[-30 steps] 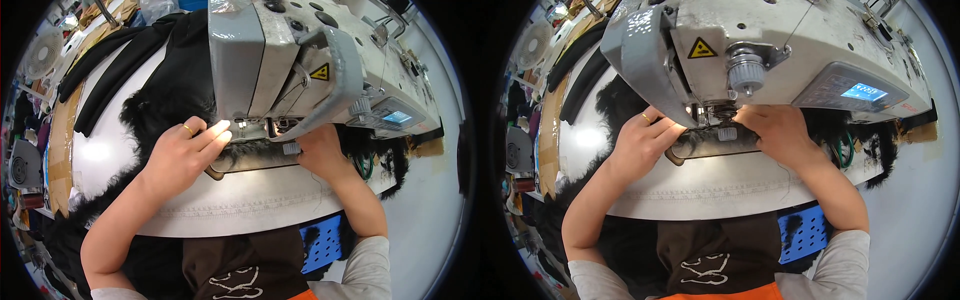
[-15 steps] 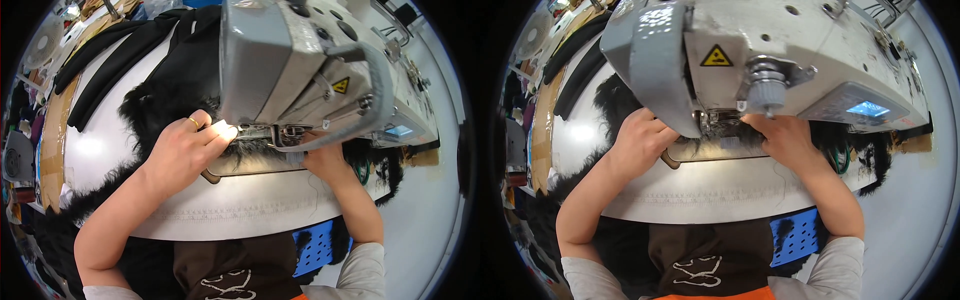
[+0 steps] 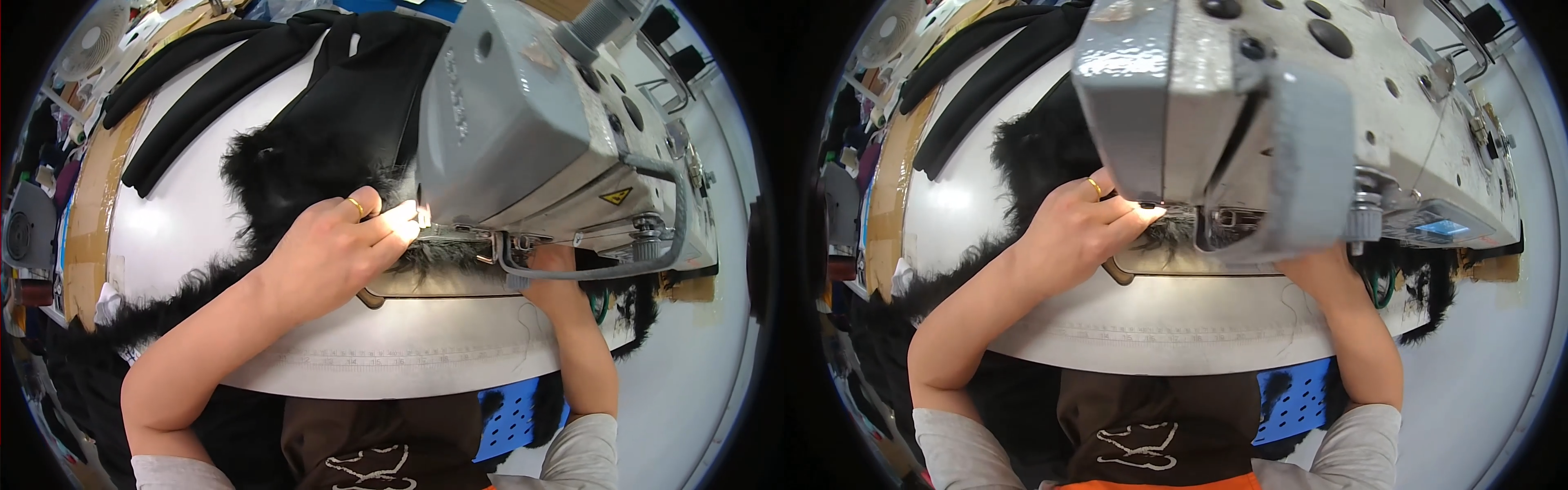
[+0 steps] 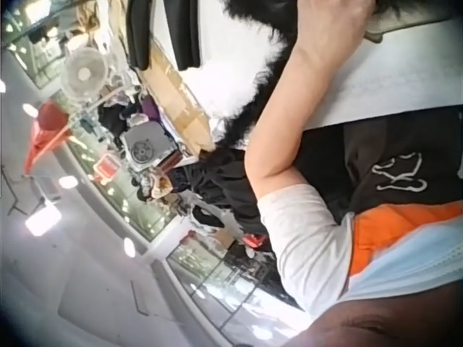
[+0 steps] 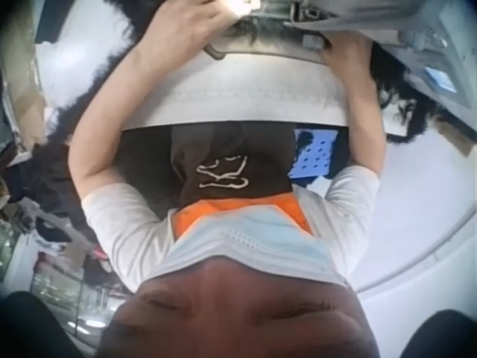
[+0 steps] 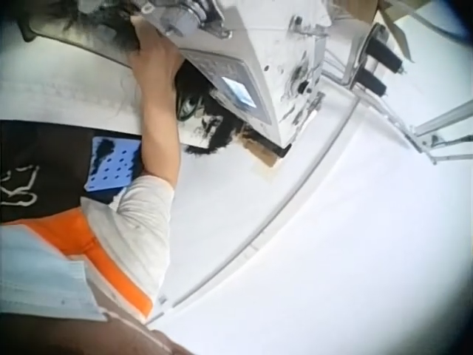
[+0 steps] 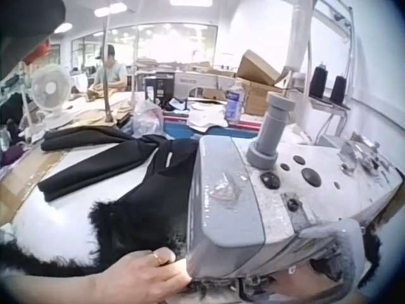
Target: Sewing a black fur trim onto a black garment using an industrial sewing machine.
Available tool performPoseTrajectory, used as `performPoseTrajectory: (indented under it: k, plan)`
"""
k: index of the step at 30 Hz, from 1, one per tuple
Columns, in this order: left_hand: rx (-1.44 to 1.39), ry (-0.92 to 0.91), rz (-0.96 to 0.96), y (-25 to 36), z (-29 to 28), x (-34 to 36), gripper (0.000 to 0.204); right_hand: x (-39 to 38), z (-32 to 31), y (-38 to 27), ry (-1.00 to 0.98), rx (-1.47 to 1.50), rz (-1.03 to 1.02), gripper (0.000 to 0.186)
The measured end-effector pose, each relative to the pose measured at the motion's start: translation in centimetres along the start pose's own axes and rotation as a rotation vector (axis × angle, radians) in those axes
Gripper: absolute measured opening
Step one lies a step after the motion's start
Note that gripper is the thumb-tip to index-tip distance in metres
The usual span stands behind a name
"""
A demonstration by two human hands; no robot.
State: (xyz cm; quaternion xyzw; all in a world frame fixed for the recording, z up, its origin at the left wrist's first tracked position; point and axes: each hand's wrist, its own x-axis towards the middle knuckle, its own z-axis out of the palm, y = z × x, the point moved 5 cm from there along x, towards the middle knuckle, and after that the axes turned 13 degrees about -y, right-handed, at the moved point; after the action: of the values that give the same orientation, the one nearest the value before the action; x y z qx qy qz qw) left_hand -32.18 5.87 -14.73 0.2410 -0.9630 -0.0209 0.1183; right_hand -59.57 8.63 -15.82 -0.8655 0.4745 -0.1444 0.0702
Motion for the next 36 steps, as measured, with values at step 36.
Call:
performPoseTrajectory:
  k: [36]
  plan:
    - [-0.928, 0.203, -1.262, -22.1, -4.1, -14.8, 0.04, 1.5, -0.2, -1.2, 0.082, -0.018, -0.09, 0.022]
